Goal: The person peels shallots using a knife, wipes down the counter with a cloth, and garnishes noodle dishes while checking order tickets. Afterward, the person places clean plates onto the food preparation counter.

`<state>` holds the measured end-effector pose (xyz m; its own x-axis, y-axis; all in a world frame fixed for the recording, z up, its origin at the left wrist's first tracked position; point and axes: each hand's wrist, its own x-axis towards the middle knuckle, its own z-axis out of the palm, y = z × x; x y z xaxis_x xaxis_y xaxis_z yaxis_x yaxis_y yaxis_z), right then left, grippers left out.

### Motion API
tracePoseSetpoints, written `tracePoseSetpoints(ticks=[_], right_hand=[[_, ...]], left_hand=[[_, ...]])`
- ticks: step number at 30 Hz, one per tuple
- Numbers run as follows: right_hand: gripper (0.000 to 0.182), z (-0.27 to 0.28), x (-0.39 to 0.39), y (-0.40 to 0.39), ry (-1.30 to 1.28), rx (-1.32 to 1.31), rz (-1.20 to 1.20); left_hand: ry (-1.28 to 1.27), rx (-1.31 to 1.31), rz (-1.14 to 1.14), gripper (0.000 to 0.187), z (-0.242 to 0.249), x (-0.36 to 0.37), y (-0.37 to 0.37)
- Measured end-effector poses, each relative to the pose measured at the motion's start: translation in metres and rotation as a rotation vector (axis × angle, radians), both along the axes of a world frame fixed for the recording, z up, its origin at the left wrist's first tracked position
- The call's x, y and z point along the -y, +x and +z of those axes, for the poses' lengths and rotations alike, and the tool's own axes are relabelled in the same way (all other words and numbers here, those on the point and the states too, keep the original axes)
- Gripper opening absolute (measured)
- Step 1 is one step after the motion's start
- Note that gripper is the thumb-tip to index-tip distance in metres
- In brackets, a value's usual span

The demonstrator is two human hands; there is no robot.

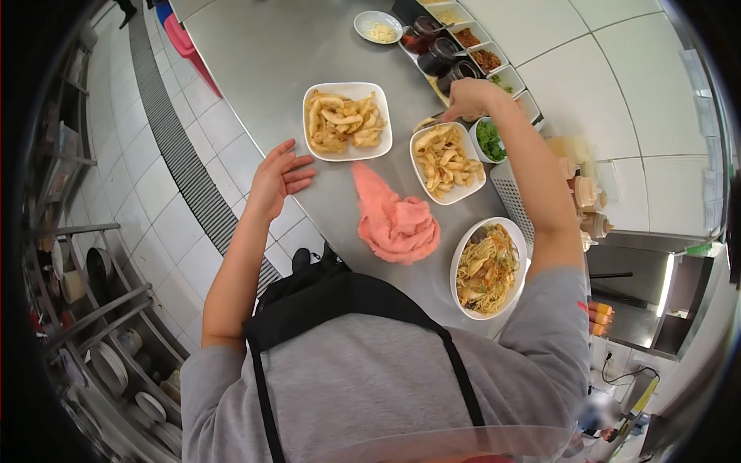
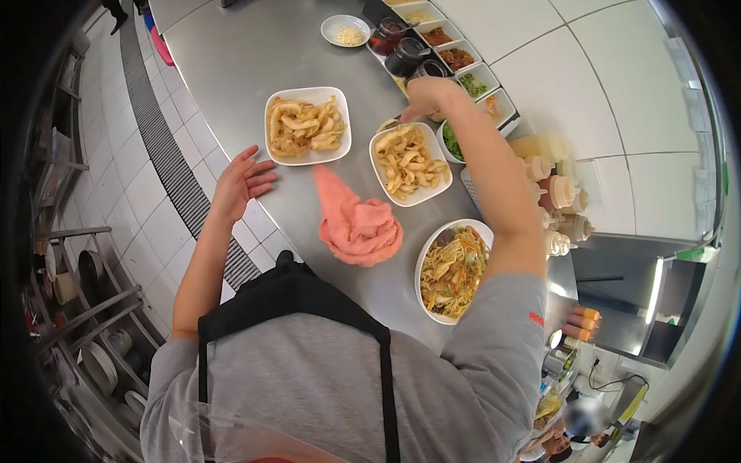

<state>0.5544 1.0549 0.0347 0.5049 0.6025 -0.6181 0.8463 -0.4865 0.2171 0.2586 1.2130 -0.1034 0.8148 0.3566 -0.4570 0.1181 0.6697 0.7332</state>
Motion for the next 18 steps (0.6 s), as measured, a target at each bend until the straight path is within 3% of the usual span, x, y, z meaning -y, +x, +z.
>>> tracePoseSetpoints(ticks=[4, 7, 8, 13, 18], right_hand=[[0.023, 0.007, 0.024, 0.005, 0.262, -0.143, 0.094], [0.026, 0.041, 0.046, -0.014, 0.263, -0.073, 0.139], [0.028, 0.056, 0.05, -0.029, 0.166, -0.012, 0.078], [0.028, 0.051, 0.098, -0.033, 0.172, -0.006, -0.037], [0.031, 0.011, 0.138, -0.016, 0.309, -0.223, -0.446]], left_hand=[[0.065, -0.004, 0.062, 0.049, 0.005, -0.006, -0.023], [0.102, -0.035, 0.116, 0.046, 0.002, -0.015, -0.045], [0.107, -0.043, 0.136, 0.046, 0.002, -0.018, -0.052], [0.12, -0.076, 0.189, 0.045, -0.005, -0.025, -0.078], [0.115, -0.113, 0.189, 0.044, -0.009, -0.019, -0.083]])
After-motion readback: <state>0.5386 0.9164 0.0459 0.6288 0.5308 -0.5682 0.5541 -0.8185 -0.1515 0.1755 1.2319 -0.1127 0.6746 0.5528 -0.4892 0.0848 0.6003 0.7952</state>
